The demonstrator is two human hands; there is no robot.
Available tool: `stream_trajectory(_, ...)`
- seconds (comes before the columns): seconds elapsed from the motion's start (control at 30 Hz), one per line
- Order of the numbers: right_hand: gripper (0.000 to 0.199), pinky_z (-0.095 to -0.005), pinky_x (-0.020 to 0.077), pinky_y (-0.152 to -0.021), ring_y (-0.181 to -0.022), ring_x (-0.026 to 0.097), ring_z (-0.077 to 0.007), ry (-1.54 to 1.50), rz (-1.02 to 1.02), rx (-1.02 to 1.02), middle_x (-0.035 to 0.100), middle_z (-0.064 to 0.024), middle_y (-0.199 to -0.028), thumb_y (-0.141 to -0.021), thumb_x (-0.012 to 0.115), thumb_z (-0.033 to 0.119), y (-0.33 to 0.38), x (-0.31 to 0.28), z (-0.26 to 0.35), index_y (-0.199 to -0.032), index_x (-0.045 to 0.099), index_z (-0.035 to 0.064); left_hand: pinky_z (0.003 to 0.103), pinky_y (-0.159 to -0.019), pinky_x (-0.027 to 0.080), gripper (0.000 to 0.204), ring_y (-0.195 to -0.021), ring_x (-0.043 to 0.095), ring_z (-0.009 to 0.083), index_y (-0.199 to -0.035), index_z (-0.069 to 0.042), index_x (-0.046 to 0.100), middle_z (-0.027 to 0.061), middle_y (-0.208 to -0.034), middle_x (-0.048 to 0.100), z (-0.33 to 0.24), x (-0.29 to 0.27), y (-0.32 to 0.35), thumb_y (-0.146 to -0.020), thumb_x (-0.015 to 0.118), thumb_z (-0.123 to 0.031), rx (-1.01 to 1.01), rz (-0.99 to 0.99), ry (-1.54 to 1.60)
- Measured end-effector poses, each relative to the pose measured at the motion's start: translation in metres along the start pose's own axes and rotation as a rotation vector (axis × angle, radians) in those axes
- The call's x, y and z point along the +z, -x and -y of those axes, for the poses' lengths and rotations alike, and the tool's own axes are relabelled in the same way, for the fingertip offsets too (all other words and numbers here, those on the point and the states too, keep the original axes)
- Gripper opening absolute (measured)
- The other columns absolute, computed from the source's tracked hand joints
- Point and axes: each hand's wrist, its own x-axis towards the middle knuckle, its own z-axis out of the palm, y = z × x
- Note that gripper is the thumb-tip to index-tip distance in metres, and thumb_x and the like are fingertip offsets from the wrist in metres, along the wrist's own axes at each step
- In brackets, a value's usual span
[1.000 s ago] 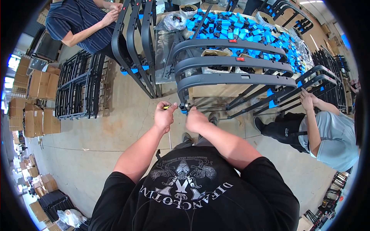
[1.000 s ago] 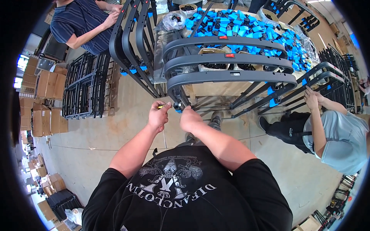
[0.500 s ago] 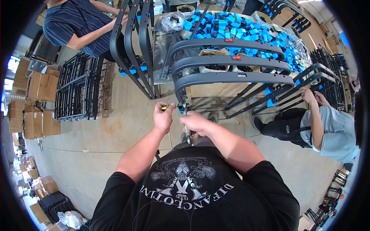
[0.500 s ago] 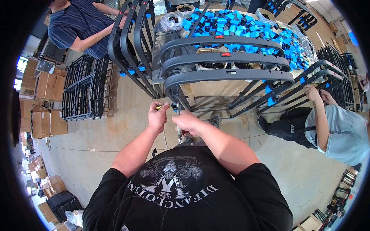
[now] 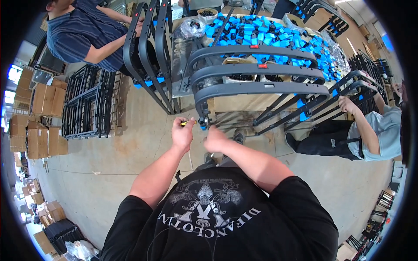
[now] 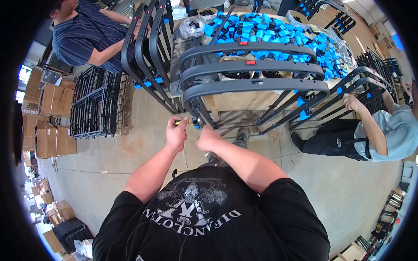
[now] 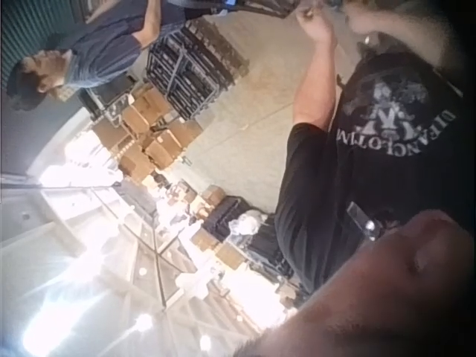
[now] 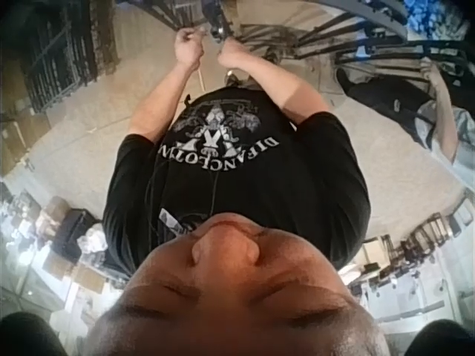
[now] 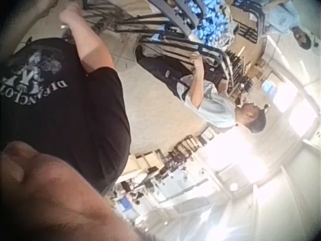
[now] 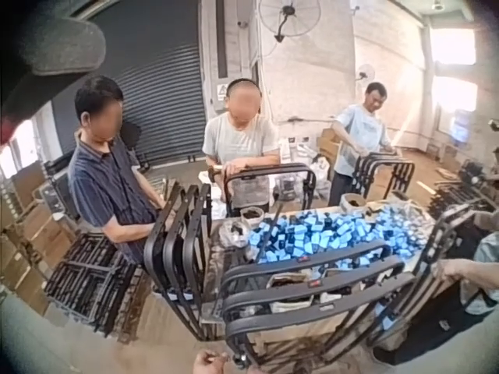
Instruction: Assemble metal frames by attaching blue plastic components and trimming them with pliers.
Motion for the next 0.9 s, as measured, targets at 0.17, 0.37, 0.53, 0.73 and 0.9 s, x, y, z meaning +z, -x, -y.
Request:
stream_trajectory(0.17, 0.040, -0.0393, 0.0496, -0.044, -0.055, 0.063, -0.0278, -0.619, 0.591, 0.330, 0.066, -0.0214, -0.086, -0.088, 0.058, 0.022, 0.018, -0.063, 0.058, -0.107, 0.052, -0.0126, 0.026, -0.036, 0.026, 0.023, -0.043, 0.035, 0.0055, -0.094, -0.014, 0.050, -0.0049, -0.062, 0.044, -0.012, -0.015, 0.004, -0.094, 0.072, -0.018, -0.026, -0.029, 0.051)
stream_trajectory(0.37, 0.047, -0.0425, 0.0567, -0.066, -0.087, 0.072, -0.0328, -0.017, 0.267, 0.095, 0.067, -0.0267, -0.099, -0.087, 0.064, 0.024, 0.004, -0.025, 0.024, -0.117, 0.049, -0.0090, 0.024, -0.037, 0.025, 0.022, -0.044, 0.034, 0.0048, -0.100, -0.014, 0.051, -0.0048, -0.065, 0.046, -0.035, -0.005, 0.006, -0.094, 0.072, -0.016, -0.172, 0.032, 0.066)
stream_trajectory(0.53, 0.074, -0.0425, 0.0466, -0.101, -0.118, 0.061, -0.0391, -0.970, 0.604, 0.363, 0.059, -0.0313, -0.125, -0.083, 0.072, 0.030, 0.048, -0.015, 0.020, -0.136, 0.037, -0.0086, 0.028, -0.047, 0.041, 0.055, -0.056, 0.050, 0.0094, -0.136, -0.008, 0.049, 0.0004, -0.072, 0.056, -0.030, -0.017, 0.022, -0.088, 0.075, -0.011, -0.068, -0.030, 0.251)
stream_trajectory(0.73, 0.076, -0.0393, 0.0518, -0.090, -0.106, 0.063, -0.0335, -0.487, 0.396, 0.173, 0.061, -0.0272, -0.115, -0.082, 0.073, 0.030, 0.046, -0.017, 0.028, -0.135, 0.033, -0.0079, 0.037, -0.066, 0.054, 0.050, -0.071, 0.068, 0.0228, -0.123, 0.002, 0.060, 0.0126, -0.084, 0.070, 0.042, -0.036, 0.042, -0.084, 0.077, -0.025, -0.112, 0.009, -0.487)
stream_trajectory(0.9, 0.077, -0.0387, 0.0531, -0.087, -0.099, 0.066, -0.0307, -0.491, 0.423, 0.236, 0.063, -0.0268, -0.111, -0.081, 0.073, 0.031, 0.045, -0.024, 0.035, -0.134, 0.034, -0.0089, 0.039, -0.072, 0.055, 0.032, -0.074, 0.070, 0.0286, -0.099, -0.002, 0.066, 0.0152, -0.083, 0.072, 0.059, -0.021, 0.022, -0.083, 0.073, -0.029, 0.074, -0.049, -0.552)
